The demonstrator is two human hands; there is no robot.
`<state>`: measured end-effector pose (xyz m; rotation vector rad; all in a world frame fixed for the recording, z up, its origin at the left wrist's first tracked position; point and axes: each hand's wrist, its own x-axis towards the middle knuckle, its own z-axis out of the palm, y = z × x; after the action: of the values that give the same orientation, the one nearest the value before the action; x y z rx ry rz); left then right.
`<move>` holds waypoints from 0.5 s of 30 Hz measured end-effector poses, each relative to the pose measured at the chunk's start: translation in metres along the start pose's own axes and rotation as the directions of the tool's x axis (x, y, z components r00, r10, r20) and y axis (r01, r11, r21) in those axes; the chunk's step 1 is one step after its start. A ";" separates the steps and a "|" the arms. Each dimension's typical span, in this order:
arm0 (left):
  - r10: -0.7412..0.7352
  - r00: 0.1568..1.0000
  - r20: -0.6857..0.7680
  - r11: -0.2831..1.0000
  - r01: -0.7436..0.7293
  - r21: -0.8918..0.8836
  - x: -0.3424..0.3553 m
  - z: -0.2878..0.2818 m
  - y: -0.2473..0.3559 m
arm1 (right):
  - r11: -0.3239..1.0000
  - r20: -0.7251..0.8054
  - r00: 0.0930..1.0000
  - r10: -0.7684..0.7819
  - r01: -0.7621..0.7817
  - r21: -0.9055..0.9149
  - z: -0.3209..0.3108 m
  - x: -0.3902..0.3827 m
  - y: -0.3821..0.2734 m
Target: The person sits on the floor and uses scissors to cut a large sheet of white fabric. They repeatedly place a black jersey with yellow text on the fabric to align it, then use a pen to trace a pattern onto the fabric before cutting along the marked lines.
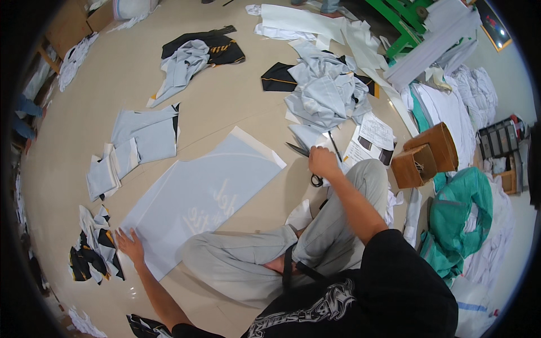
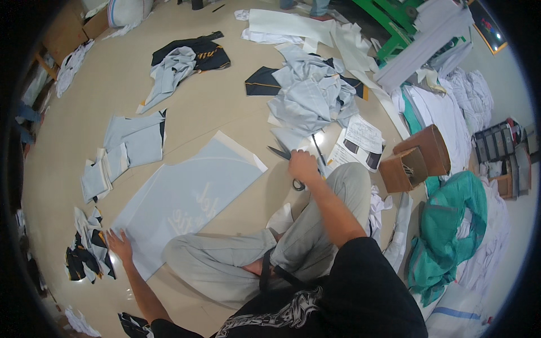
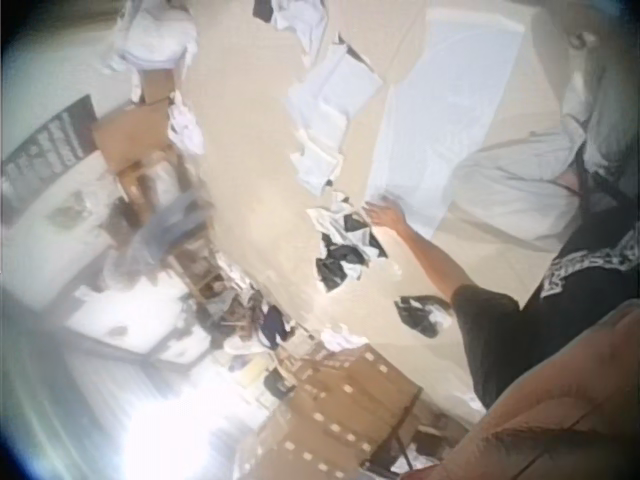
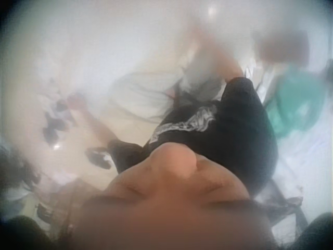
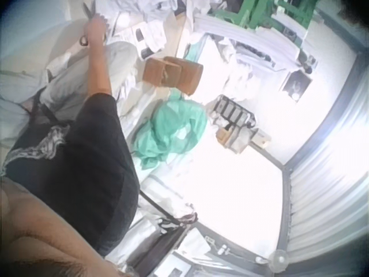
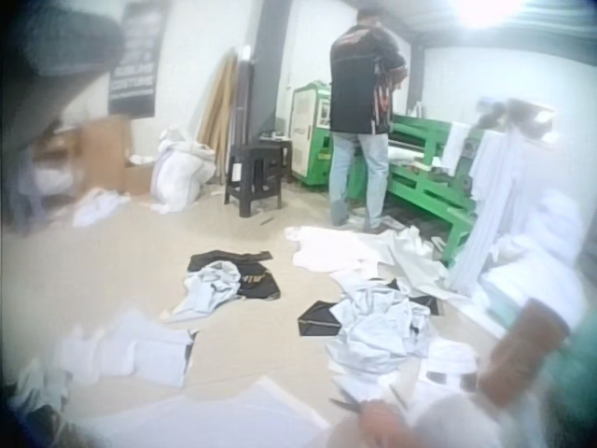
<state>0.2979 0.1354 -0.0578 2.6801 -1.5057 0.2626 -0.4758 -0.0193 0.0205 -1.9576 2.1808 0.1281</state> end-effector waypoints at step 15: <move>0.803 0.527 0.278 0.585 -0.609 -0.536 -0.293 -0.142 0.492 | 1.000 0.356 0.934 0.003 -0.008 0.012 -0.005 -0.003 0.026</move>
<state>-0.2879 0.1437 0.0137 1.7111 -2.4636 -0.7102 -0.5020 -0.0139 0.0238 -1.7573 1.9436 0.4334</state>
